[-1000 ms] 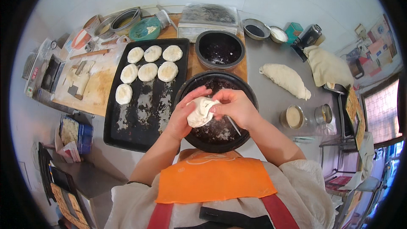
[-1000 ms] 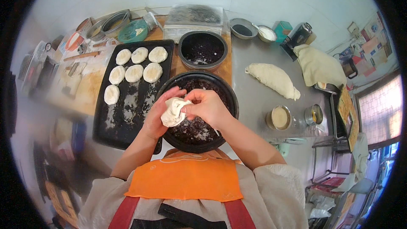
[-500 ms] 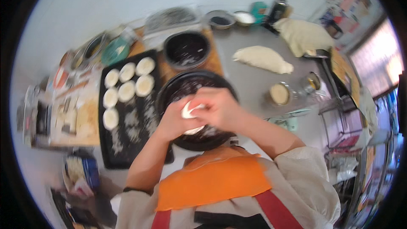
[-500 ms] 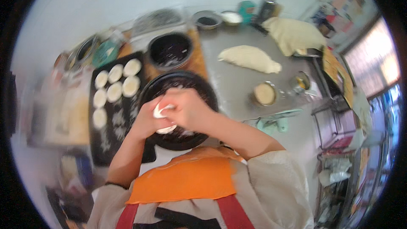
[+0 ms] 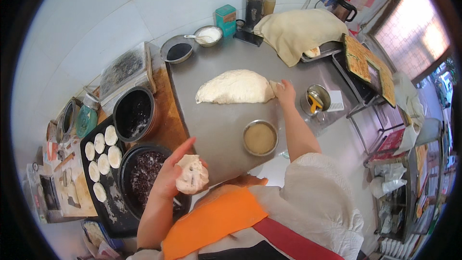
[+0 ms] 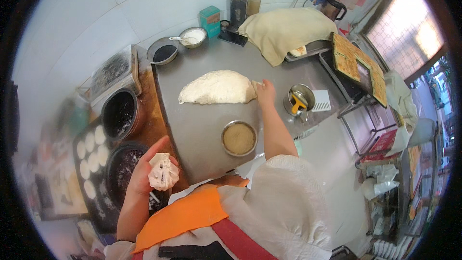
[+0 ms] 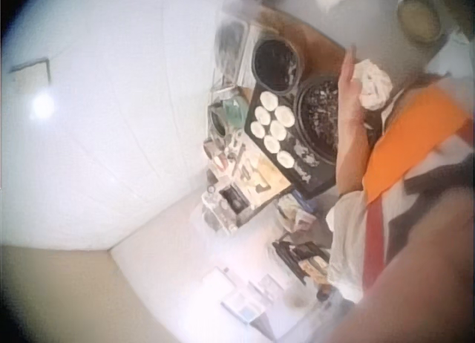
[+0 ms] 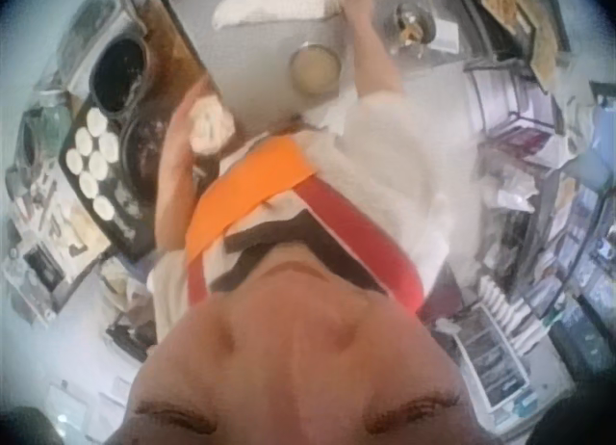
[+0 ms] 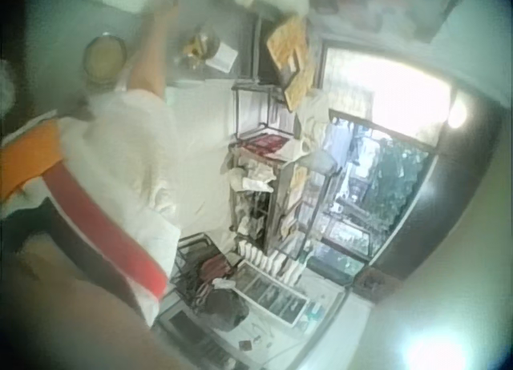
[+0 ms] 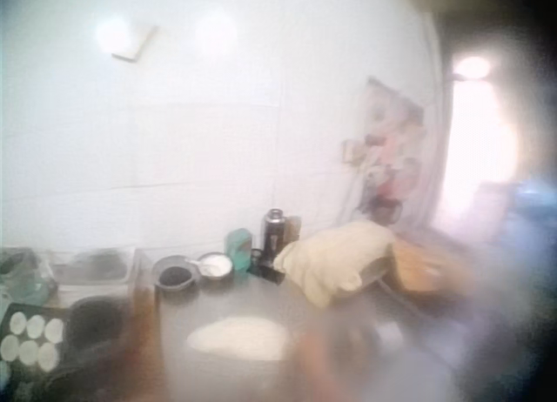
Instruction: The person fills pieces of dough with red bean paste using a spoon, pinches them closed, and places them on a tray. The person also uses a scraper to cut new pieces from a large dough mass on the counter.
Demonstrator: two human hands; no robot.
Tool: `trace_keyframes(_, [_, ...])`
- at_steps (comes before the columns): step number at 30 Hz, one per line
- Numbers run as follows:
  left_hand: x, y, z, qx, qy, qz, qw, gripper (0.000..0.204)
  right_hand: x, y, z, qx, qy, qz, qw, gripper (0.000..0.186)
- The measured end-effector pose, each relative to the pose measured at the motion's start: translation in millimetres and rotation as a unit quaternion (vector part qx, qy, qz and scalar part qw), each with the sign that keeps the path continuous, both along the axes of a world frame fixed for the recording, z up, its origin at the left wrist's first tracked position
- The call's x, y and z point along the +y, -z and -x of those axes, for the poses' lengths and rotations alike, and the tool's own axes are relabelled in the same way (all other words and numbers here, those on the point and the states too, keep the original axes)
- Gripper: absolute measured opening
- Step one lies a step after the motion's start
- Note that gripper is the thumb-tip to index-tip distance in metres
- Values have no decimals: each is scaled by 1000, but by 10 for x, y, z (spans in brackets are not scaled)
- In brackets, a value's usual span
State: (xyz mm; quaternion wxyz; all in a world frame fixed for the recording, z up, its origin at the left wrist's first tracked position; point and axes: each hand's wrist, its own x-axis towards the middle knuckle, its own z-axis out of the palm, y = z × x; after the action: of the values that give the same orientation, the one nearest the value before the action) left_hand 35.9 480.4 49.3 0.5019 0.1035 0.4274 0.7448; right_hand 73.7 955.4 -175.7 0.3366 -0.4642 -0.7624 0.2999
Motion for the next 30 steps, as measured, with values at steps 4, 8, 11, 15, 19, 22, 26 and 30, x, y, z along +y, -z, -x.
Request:
trace_keyframes(4, [58,307,28,-47,-121,-6,992,38,196,374,65,-208,-28,-102,972,37])
trace_keyframes(8, [171,201,112,-188,-210,-24,959,22,347,-116,327,-379,-103,32,919,39])
trace_keyframes(11, [241,308,251,-206,-273,29,939,39,244,-342,462,-82,-149,154,973,59])
trace_keyframes(15, [491,362,307,-183,-294,118,930,57,-1474,-1622,221,131,-588,258,755,95])
trace_keyframes(19, [695,174,236,-89,-59,62,992,75,-2017,-1652,28,62,-691,282,662,91])
trace_keyframes(22, [717,119,220,11,-97,236,967,74,-1658,-1384,-209,165,-532,588,587,77])
trace_keyframes(26, [579,159,339,-13,-106,170,980,67,-1235,-1464,-606,273,-357,717,532,60])
trace_keyframes(30, [481,250,263,-26,-99,149,984,58,-1227,-1321,-930,-19,-455,375,807,61])
